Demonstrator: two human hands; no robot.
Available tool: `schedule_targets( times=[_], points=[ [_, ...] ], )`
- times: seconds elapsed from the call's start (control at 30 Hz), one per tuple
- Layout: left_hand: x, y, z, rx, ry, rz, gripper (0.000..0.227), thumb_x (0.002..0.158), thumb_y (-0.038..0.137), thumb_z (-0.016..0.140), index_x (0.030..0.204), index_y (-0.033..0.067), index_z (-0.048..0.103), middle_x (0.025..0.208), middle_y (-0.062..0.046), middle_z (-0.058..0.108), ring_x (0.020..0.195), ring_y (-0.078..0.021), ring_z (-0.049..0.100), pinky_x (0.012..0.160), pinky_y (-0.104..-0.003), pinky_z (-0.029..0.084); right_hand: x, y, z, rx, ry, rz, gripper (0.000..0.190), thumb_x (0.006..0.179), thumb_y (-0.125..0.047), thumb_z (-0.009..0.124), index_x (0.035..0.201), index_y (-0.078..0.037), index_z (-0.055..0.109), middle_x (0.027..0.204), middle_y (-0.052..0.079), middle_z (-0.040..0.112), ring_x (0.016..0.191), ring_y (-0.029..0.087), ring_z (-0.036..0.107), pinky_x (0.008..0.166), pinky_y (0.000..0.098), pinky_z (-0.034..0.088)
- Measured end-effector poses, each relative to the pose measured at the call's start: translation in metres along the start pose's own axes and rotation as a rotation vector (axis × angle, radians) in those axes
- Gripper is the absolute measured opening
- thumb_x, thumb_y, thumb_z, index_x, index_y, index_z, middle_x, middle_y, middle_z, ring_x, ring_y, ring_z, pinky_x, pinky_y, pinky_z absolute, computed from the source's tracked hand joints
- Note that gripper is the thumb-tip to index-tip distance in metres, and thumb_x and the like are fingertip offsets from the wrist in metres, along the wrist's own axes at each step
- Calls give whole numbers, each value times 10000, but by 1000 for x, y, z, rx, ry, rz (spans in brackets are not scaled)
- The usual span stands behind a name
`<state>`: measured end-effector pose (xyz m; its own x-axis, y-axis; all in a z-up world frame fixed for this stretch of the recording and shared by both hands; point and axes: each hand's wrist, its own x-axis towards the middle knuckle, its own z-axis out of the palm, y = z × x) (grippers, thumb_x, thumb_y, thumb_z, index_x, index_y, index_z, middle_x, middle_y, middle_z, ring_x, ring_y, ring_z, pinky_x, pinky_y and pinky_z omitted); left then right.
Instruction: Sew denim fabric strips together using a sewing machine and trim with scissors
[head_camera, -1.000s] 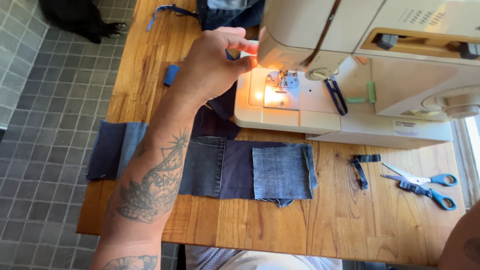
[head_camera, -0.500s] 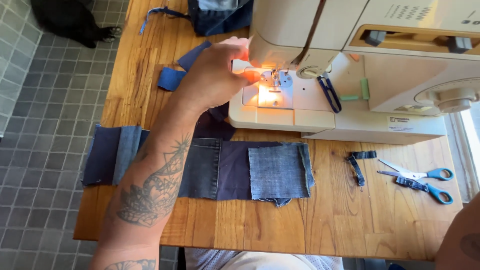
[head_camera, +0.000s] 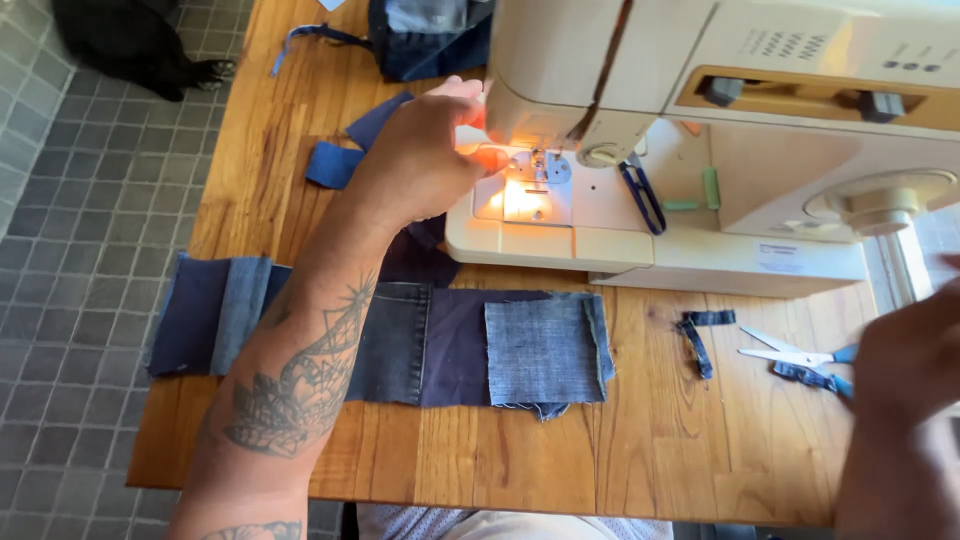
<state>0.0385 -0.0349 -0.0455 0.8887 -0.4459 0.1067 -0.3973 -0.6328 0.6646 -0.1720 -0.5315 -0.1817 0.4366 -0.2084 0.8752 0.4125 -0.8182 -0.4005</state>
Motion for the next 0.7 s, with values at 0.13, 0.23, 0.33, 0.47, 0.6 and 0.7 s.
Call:
schedule_targets(
  times=[0.13,0.23,0.33,0.47,0.6,0.7],
  points=[
    [-2,-13,-3,37,44,51,290,910,261,944,1066,126,740,1183,-16,779,1080,-256,726,823,-414,498,77,-185,83,-236,-450,-319,458,1166,124,829,1621,145,781,1393,275,804,1208,462,681,1108,547,577],
    [1,-28,6,51,82,142,276,946,322,859,1120,109,836,1329,-30,823,1243,-273,755,1002,-369,540,78,-173,121,-695,-504,-435,355,1195,-562,906,1262,-214,932,1315,-61,882,1167,351,623,946,495,491],
    [-6,-25,-5,42,83,100,366,984,390,883,1254,142,872,1587,-163,734,1461,-332,676,1154,-384,499,71,-179,135,-519,-570,-372,168,1080,-228,957,1224,-142,939,1157,-4,878,1019,364,584,874,455,548],
    [-17,-8,-23,-4,77,40,362,1008,387,904,1299,174,882,1405,-35,788,1352,-256,738,1062,-357,535,73,-176,142,-490,-549,-395,150,1117,-154,917,1248,-93,956,1172,-1,890,1070,342,583,870,436,561],
    [-21,-2,-30,4,32,-24,365,1001,419,899,1295,204,876,1501,-61,754,1304,-291,719,1008,-429,537,79,-178,143,-348,-554,-353,167,1121,23,894,1181,-119,960,1176,-9,920,1070,300,618,869,393,555],
    [-20,-10,-36,33,87,45,335,989,397,924,1229,170,868,1326,-37,815,1129,-308,773,889,-449,556,79,-179,143,-316,-589,-286,138,1115,11,931,1178,-112,927,1187,7,913,1088,315,678,939,431,573]
  ],
)
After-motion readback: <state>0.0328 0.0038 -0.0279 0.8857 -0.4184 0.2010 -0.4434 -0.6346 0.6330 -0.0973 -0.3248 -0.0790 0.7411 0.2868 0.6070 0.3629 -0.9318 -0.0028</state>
